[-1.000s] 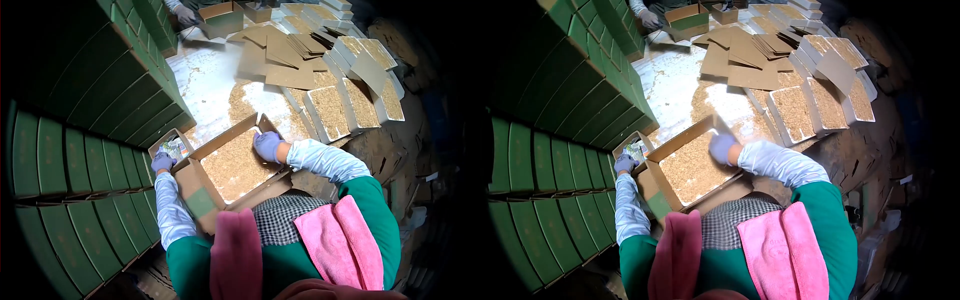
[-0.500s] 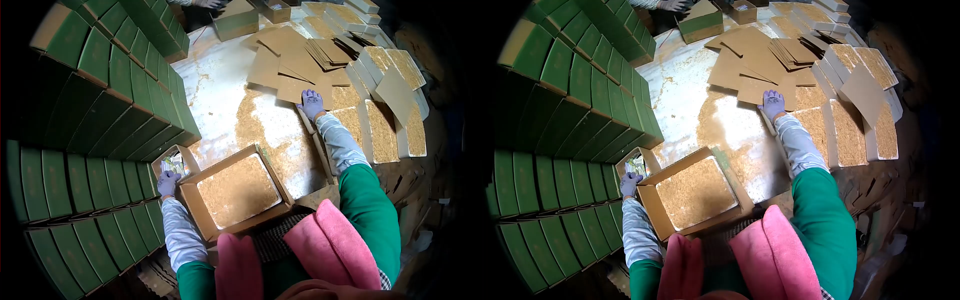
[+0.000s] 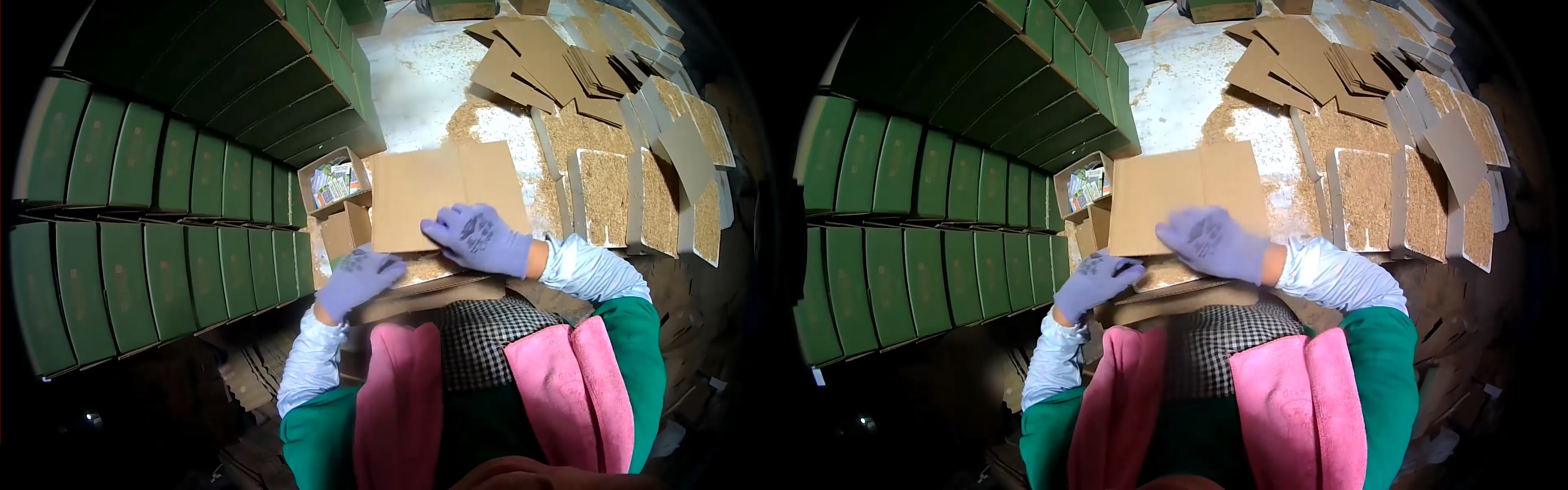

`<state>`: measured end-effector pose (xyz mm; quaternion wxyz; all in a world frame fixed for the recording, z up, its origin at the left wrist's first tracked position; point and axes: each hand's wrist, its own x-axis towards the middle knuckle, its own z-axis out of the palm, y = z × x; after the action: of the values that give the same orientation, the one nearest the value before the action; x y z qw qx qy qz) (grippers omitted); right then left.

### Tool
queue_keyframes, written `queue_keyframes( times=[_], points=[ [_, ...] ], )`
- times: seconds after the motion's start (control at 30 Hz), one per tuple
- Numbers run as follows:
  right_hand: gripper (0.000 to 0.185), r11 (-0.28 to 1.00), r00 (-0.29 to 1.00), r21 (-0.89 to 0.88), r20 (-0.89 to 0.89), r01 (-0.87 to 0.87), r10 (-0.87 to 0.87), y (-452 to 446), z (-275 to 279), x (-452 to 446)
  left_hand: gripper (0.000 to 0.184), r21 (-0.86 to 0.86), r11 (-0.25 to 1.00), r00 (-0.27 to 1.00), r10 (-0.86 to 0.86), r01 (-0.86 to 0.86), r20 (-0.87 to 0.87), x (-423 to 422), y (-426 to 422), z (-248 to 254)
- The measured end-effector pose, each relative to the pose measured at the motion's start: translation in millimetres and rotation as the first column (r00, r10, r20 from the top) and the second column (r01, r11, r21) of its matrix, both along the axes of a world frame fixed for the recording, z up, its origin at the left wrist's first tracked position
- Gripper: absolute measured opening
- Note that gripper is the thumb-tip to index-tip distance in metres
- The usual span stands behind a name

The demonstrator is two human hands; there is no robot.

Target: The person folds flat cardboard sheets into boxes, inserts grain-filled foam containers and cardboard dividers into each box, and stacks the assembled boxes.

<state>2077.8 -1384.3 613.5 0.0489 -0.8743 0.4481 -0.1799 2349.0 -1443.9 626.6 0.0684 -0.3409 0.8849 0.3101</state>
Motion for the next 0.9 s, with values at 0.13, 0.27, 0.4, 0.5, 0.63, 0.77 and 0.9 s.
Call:
queue_keyframes(
  times=[0.13,0.27,0.4,0.5,0.63,0.77,0.9],
  points=[
    [0.04,0.909,0.987,0.39,0.002,-0.148,0.16,7,-52,30,0.027,0.069,0.841,0.784,0.527,-0.537,-0.329,47,9,77],
    [0.047,0.865,0.963,0.425,0.092,-0.267,0.252,8,-108,29,0.036,-0.465,0.885,0.985,-0.086,0.007,-0.149,-12,16,18],
    [0.054,0.796,0.997,0.604,0.024,0.045,-0.074,21,7,-6,0.037,-0.28,0.948,0.972,-0.194,0.151,-0.135,0,6,-25],
    [0.062,0.709,0.812,0.529,0.063,0.465,-0.58,29,24,-68,0.061,0.103,0.92,0.714,0.36,-0.377,-0.601,46,-3,-15],
    [0.073,0.851,0.974,0.475,-0.085,0.226,-0.211,14,-61,-29,0.121,0.717,0.529,0.65,0.747,-0.455,-0.139,44,-30,-144],
    [0.094,0.893,0.908,0.24,0.08,0.382,-0.41,14,-70,-52,0.114,0.538,0.657,0.533,0.75,-0.528,-0.392,-14,7,-143],
    [0.133,0.502,0.739,0.852,0.244,0.145,-0.628,11,-177,-47,0.089,0.452,0.696,0.602,0.715,-0.558,-0.357,10,-5,-154]
  ],
)
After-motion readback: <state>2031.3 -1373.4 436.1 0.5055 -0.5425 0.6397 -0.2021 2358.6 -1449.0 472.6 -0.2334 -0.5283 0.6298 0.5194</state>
